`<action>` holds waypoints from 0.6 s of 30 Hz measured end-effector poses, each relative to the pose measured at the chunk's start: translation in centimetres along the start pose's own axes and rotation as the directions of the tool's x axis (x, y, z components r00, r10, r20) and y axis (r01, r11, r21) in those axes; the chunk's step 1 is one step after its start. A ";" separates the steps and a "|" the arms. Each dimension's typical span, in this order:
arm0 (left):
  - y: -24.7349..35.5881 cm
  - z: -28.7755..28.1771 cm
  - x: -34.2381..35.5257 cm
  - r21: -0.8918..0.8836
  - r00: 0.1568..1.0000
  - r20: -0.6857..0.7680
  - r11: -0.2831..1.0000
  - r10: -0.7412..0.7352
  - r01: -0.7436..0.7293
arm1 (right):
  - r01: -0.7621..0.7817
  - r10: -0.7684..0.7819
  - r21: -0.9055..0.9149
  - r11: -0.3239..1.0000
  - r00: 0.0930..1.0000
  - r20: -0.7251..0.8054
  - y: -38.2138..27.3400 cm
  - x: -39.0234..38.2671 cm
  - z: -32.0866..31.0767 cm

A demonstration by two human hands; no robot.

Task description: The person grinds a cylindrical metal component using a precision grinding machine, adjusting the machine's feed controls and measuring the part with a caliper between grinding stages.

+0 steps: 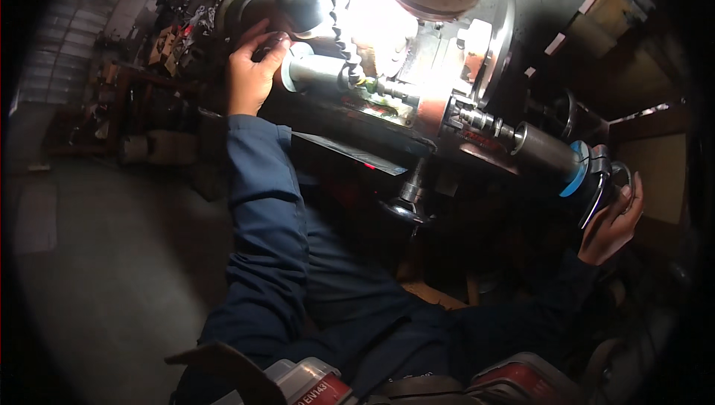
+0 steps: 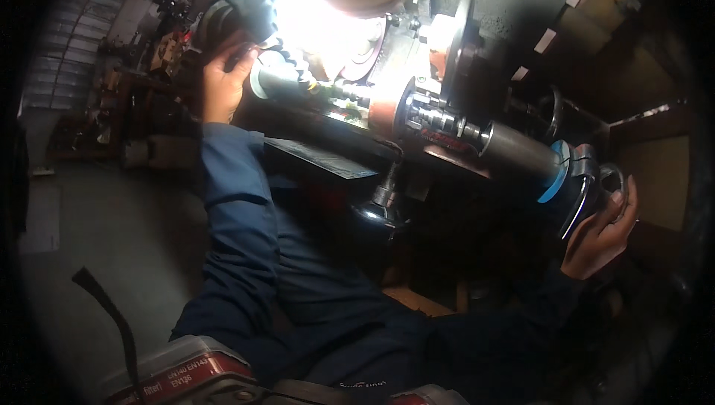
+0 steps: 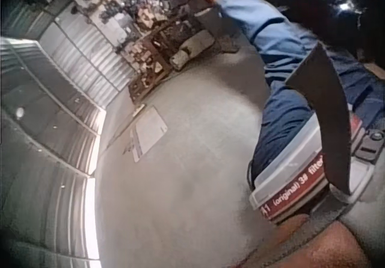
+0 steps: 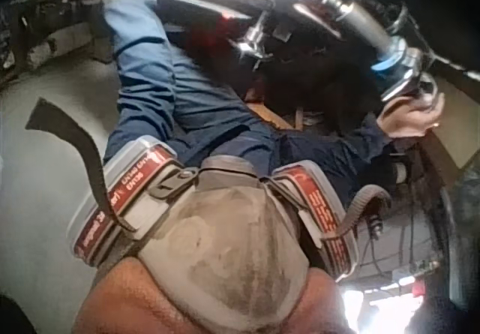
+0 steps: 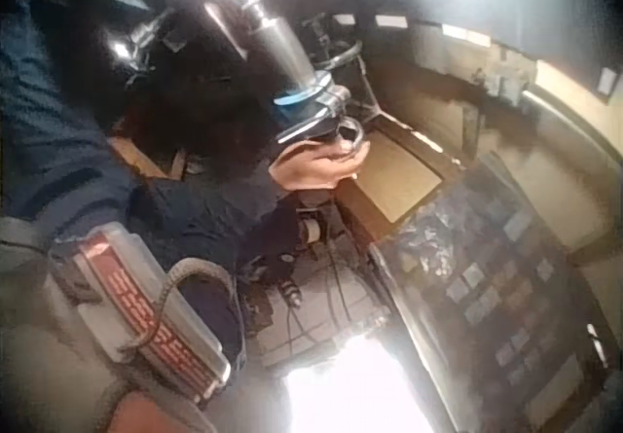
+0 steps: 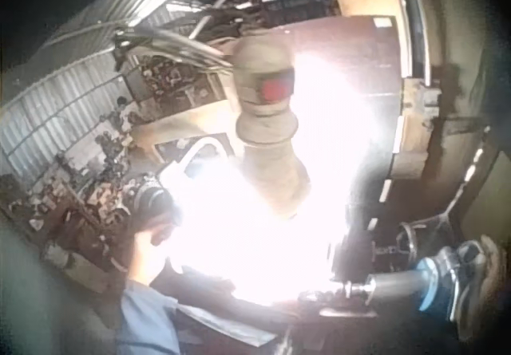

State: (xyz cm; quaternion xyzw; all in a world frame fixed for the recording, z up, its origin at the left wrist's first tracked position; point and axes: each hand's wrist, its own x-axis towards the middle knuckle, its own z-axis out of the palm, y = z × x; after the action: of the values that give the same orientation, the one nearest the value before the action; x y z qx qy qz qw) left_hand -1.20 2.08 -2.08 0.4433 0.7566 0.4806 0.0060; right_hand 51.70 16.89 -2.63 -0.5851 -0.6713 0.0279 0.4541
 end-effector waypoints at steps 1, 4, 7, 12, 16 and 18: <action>-0.1 0.0 0.1 0.017 1.000 -0.001 1.000 0.014 -0.014 | -0.022 0.024 -0.031 0.999 0.998 0.057 -0.1 0.4 -0.3; -0.4 -0.3 0.2 0.042 0.998 -0.039 0.998 0.056 -0.055 | 0.057 -0.044 -0.086 0.995 0.989 0.141 1.2 1.7 -0.7; 0.4 0.0 0.1 0.052 0.994 -0.071 0.996 0.079 -0.076 | 0.099 -0.077 -0.102 0.990 0.976 0.203 1.9 2.7 -1.0; 0.6 -0.2 -0.3 0.113 0.980 -0.156 0.988 0.126 -0.109 | 0.036 0.047 -0.222 0.974 0.933 0.358 0.2 4.2 -1.2; -0.7 0.3 -0.3 0.101 0.971 -0.200 0.988 0.134 -0.115 | -0.013 0.027 -0.083 0.996 0.986 0.164 -0.1 3.0 -1.1; -0.7 -0.3 -0.4 0.122 0.964 -0.204 0.981 0.172 -0.149 | 0.075 -0.075 -0.007 0.997 0.986 -0.149 -1.0 -0.2 -1.6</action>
State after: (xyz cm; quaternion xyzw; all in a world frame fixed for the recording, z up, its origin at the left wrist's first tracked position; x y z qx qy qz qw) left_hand -1.58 1.51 -2.62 0.4487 0.7387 0.4837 -0.1378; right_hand 51.98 15.63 -1.28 -0.5603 -0.6570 -0.0336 0.5033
